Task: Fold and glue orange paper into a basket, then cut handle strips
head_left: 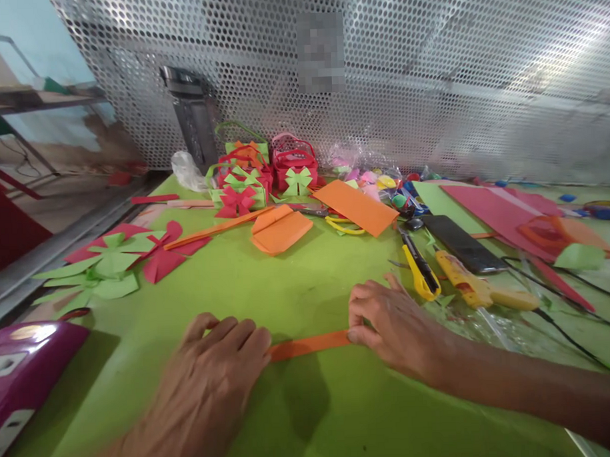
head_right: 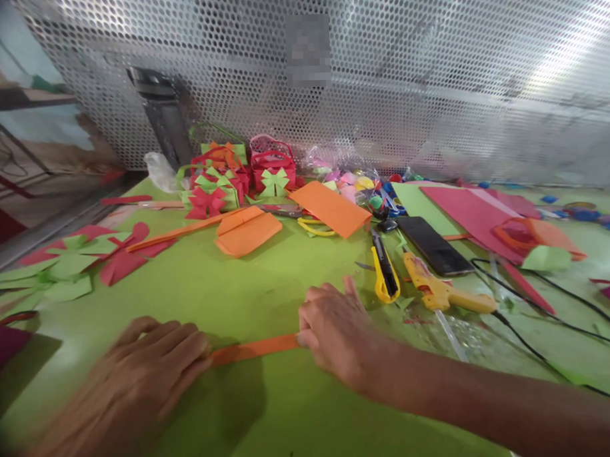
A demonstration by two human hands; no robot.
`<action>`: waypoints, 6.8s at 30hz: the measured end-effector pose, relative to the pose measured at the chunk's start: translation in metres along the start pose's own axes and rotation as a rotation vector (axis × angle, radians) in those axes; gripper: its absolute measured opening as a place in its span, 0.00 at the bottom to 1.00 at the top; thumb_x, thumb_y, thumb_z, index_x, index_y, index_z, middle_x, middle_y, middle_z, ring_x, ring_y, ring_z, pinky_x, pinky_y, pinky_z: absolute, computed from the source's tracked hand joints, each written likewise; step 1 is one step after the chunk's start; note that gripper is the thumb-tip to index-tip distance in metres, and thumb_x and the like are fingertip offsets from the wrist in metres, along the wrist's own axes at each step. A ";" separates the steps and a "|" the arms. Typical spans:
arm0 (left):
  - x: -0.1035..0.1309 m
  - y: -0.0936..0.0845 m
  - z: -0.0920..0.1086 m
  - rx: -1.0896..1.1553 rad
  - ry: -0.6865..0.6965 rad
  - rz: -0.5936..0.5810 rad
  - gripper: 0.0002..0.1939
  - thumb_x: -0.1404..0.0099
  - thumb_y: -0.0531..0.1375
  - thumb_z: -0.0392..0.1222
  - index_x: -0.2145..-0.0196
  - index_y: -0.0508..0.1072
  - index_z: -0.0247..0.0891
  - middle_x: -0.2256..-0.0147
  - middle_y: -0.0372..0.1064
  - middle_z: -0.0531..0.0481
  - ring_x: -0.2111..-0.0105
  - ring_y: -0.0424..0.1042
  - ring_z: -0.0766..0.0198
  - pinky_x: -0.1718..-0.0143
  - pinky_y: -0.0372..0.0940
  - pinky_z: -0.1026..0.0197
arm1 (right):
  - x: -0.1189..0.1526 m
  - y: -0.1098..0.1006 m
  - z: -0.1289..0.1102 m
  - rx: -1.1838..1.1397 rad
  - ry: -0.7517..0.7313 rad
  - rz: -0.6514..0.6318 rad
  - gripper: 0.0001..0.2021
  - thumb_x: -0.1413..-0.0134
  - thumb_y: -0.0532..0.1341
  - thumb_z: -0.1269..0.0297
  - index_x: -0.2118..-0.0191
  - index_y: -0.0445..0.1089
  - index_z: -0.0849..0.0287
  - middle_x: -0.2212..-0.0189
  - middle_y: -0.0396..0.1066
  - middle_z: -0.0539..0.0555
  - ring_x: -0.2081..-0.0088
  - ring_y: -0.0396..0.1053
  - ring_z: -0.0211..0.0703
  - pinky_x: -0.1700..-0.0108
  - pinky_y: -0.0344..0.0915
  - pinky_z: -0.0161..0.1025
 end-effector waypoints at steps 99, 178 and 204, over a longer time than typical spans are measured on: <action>0.000 0.022 0.003 -0.311 0.291 -0.088 0.17 0.35 0.54 0.34 0.52 0.68 0.54 0.79 0.61 0.55 0.77 0.60 0.64 0.69 0.47 0.55 | -0.023 -0.001 -0.045 -0.350 -0.031 -0.206 0.06 0.59 0.56 0.71 0.81 0.66 0.60 0.87 0.60 0.45 0.83 0.58 0.31 0.82 0.50 0.28; -0.008 0.009 0.015 -0.001 0.110 -0.119 0.14 0.32 0.49 0.35 0.64 0.74 0.39 0.75 0.70 0.50 0.73 0.68 0.62 0.65 0.55 0.57 | -0.023 -0.013 -0.039 -0.352 -0.063 -0.122 0.02 0.62 0.59 0.71 0.76 0.69 0.61 0.85 0.66 0.45 0.81 0.65 0.34 0.79 0.57 0.27; 0.024 -0.012 -0.049 0.428 -0.676 -0.396 0.10 0.49 0.55 0.44 0.82 0.68 0.36 0.82 0.63 0.55 0.80 0.60 0.68 0.80 0.52 0.67 | -0.036 0.015 -0.042 -0.184 -0.143 -0.040 0.07 0.63 0.62 0.66 0.83 0.64 0.59 0.85 0.63 0.46 0.80 0.61 0.33 0.79 0.50 0.31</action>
Point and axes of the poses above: each hand's wrist, its own x-axis away from the middle knuckle, its own y-axis out of the palm, z = x × y, the point moved 5 cm from there along -x, towards the middle knuckle
